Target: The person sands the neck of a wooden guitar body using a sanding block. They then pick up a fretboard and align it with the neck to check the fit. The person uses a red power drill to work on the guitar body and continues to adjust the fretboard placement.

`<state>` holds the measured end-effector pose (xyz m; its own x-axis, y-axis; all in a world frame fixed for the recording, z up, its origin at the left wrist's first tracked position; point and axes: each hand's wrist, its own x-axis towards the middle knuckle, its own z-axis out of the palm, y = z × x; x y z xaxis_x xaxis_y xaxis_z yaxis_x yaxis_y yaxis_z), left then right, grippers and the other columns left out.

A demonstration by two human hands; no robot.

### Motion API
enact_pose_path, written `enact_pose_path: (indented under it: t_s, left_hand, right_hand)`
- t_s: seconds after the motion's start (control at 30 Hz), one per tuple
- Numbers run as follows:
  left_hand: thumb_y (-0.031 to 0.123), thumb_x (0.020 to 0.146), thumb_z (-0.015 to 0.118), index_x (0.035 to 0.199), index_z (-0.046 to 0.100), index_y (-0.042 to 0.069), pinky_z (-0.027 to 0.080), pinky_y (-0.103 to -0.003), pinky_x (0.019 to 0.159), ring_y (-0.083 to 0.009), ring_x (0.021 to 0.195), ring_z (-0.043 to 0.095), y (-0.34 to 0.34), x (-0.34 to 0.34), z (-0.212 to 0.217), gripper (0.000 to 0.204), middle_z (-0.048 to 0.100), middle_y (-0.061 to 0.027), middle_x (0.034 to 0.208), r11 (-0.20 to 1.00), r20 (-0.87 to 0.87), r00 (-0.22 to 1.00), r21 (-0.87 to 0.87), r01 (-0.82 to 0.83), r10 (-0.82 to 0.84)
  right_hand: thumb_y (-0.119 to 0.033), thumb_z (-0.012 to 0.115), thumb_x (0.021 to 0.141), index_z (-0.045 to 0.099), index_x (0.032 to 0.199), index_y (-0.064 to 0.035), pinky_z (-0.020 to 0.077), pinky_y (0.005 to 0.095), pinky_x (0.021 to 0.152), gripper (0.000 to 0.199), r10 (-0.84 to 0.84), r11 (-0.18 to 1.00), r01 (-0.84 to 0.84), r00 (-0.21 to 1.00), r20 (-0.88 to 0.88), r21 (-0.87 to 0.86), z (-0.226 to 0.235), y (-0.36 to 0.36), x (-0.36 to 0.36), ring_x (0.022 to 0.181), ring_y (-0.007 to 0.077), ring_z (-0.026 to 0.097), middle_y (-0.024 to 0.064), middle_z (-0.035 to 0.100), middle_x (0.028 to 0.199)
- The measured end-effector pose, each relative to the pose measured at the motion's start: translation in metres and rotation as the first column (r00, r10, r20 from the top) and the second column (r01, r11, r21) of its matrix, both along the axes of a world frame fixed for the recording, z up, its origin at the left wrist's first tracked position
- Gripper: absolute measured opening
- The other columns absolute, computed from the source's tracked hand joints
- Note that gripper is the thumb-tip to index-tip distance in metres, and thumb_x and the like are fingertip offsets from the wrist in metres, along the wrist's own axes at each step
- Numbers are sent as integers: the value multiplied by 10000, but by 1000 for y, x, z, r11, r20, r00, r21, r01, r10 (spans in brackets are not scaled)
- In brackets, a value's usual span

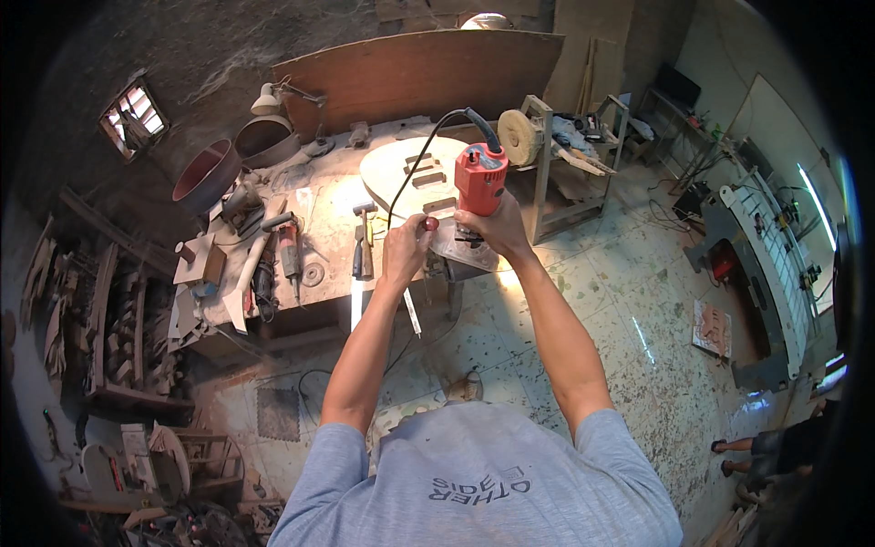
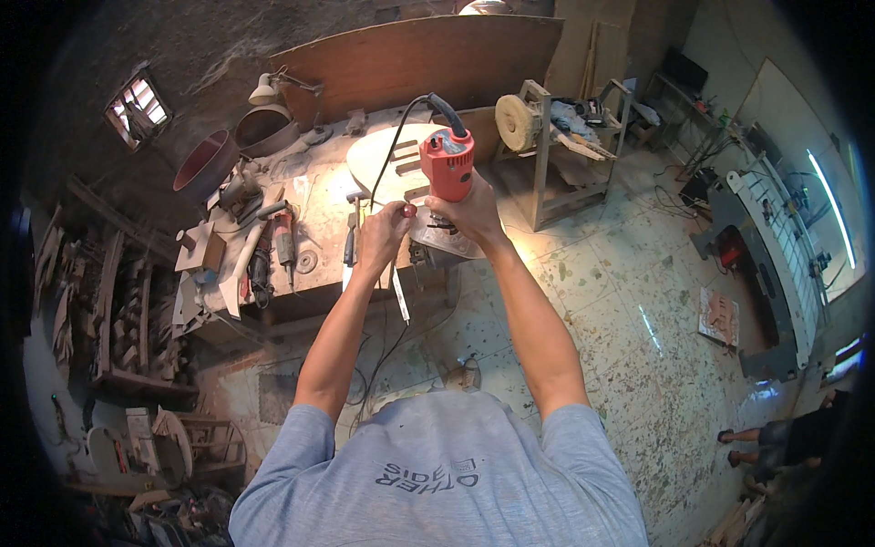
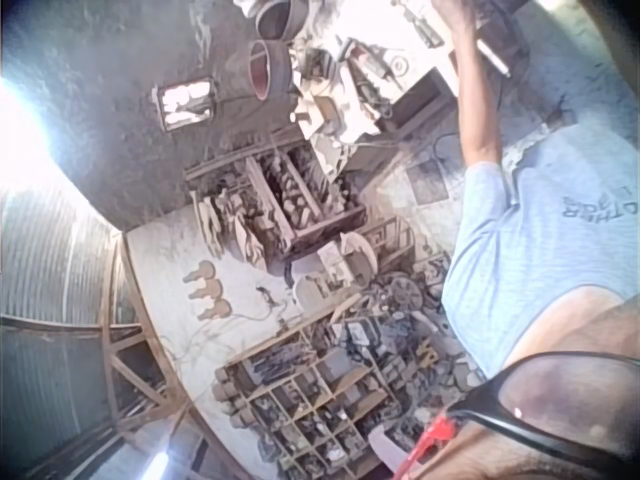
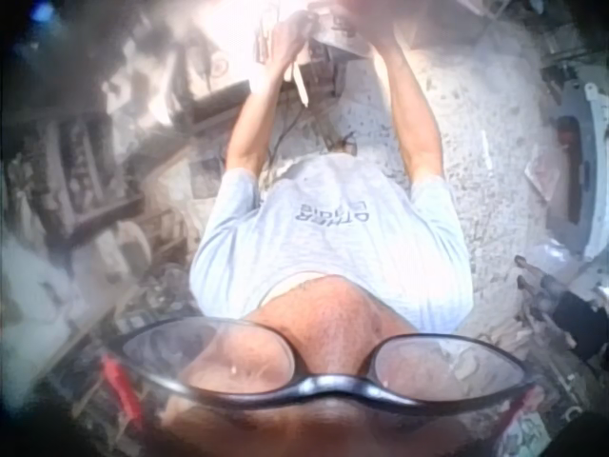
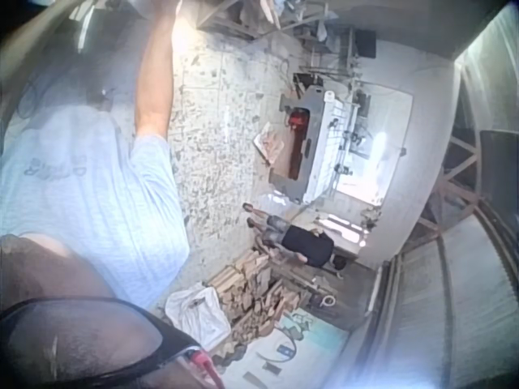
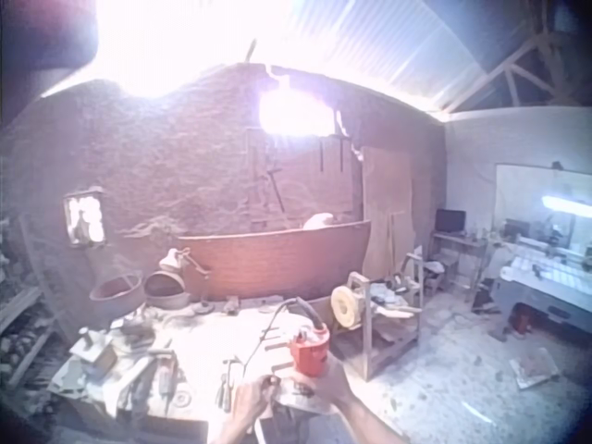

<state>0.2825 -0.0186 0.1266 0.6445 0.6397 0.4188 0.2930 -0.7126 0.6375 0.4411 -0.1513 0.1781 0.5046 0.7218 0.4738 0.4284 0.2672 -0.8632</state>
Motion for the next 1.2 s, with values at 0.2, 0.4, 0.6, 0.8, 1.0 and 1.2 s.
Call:
enact_pose_path:
  t_s: [0.2, 0.4, 0.6, 0.8, 1.0, 1.2]
  left_hand:
    - [156, 885, 760, 1147, 717, 59, 570, -457, 747, -383, 844, 742, 4, -1, -3, 282, 752, -209, 901, 1000, 16, 1000, 1, 7, -7]
    - [151, 910, 746, 1203, 704, 55, 577, -432, 803, -368, 940, 748, 9, 4, -1, 311, 763, -208, 988, 997, -13, 999, -66, 31, -32]
    - [162, 921, 735, 1208, 695, 28, 578, -419, 818, -358, 959, 752, 17, 11, 1, 319, 764, -215, 1012, 995, -24, 999, -96, 27, -29]
    - [163, 918, 729, 1167, 710, 46, 565, -446, 765, -378, 868, 740, 25, 19, 3, 276, 746, -221, 917, 998, 11, 1000, -61, -5, 6]
    - [163, 930, 722, 1203, 701, 36, 572, -443, 819, -376, 935, 744, 39, 25, -2, 302, 756, -227, 980, 997, -15, 1000, -74, -13, 12]
    - [136, 912, 717, 1177, 710, 35, 568, -460, 791, -401, 893, 737, 44, 32, -4, 284, 748, -237, 939, 999, 71, 997, -36, -11, 13]
  right_hand:
    - [-131, 859, 783, 634, 1043, -36, 539, 289, 776, 356, 3, 1000, -3, 1000, -7, -2, 2, 2, -3, 855, 98, 650, 17, 700, 947]
    - [-196, 871, 744, 660, 1074, -40, 539, 320, 829, 421, -28, 999, 28, 1000, -13, -23, -1, 5, 3, 888, 134, 658, 42, 717, 958]
    - [-140, 854, 787, 620, 1058, -34, 538, 290, 773, 374, -20, 999, 19, 1000, 24, 50, 1, 16, 6, 838, 98, 640, 10, 691, 937]
    - [-223, 868, 754, 637, 1125, -40, 543, 315, 828, 473, -38, 999, 37, 999, -38, -12, 2, 28, 12, 892, 133, 665, 42, 715, 988]
    - [-290, 877, 730, 654, 1150, -43, 548, 339, 865, 535, -53, 998, 50, 997, -56, -41, 1, 39, 18, 924, 164, 689, 69, 737, 1016]
    - [-316, 870, 722, 676, 1111, -48, 558, 351, 851, 511, -61, 998, 59, 997, -45, -31, -9, 54, 31, 913, 183, 713, 82, 750, 987]
